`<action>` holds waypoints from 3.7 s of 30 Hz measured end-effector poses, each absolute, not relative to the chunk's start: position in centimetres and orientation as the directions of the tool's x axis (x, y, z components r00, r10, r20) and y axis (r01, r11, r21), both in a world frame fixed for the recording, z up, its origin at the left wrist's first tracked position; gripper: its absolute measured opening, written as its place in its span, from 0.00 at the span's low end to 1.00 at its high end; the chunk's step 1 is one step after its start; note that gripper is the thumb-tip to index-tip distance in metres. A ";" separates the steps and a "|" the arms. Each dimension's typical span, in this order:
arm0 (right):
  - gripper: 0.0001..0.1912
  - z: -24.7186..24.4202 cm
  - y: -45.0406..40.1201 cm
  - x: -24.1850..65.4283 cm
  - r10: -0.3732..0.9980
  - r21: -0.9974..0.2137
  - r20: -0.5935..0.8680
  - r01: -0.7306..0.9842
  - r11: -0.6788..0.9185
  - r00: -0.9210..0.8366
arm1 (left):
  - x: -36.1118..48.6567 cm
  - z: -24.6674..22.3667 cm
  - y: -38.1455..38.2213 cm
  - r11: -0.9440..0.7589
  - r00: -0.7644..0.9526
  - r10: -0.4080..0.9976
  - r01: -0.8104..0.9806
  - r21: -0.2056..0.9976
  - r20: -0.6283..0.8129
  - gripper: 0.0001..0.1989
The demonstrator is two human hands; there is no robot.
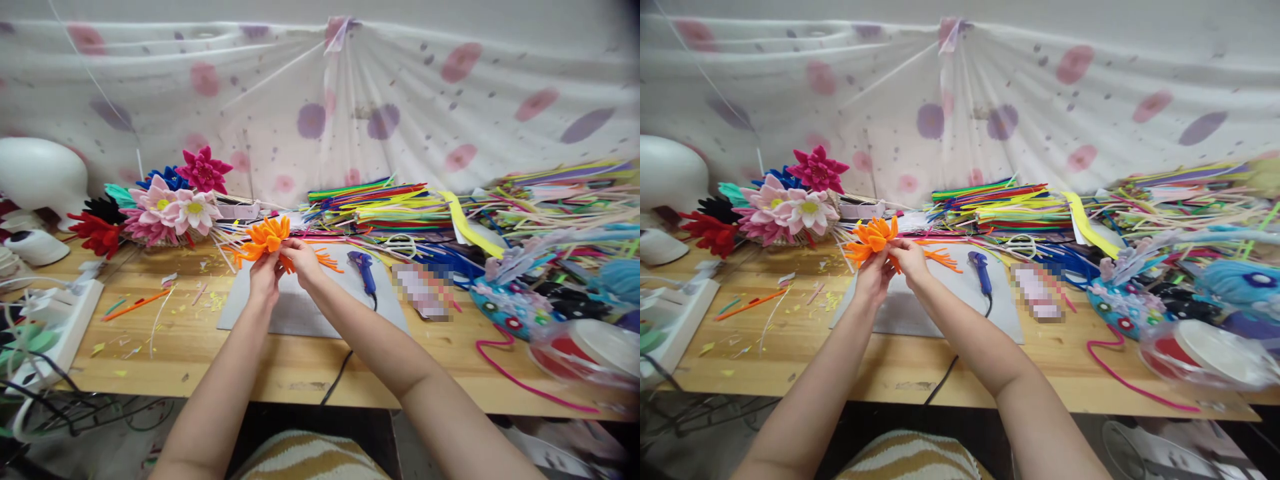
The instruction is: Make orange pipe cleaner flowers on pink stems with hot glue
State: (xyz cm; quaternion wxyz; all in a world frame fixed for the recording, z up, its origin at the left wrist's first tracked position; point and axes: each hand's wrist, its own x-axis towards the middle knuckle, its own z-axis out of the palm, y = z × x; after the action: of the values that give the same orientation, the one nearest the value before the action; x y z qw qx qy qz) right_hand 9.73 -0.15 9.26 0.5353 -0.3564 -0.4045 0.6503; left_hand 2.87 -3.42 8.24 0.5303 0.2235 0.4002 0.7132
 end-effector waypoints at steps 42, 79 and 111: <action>0.06 11.2 2.6 10.7 0.682 -0.548 0.602 0.406 0.732 -0.416 | -2.2 9.0 -3.8 0.437 0.297 0.895 -0.734 0.519 -0.334 0.13; 0.16 10.2 2.6 12.6 0.731 -0.766 0.540 0.117 0.633 -0.418 | -0.9 7.2 -3.5 0.372 0.237 0.927 -0.656 0.656 -0.289 0.12; 0.04 9.2 0.1 15.3 0.559 -0.404 0.675 0.393 0.826 -0.482 | 1.3 7.5 -4.1 0.014 -0.232 0.967 -0.352 0.936 -0.102 0.07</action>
State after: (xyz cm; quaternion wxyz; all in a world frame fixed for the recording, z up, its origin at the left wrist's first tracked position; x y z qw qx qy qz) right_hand 15.26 0.07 9.15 0.4263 -0.2781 -0.8552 0.0973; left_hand 1.31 -4.13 7.45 0.5291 0.3225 0.4766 0.6236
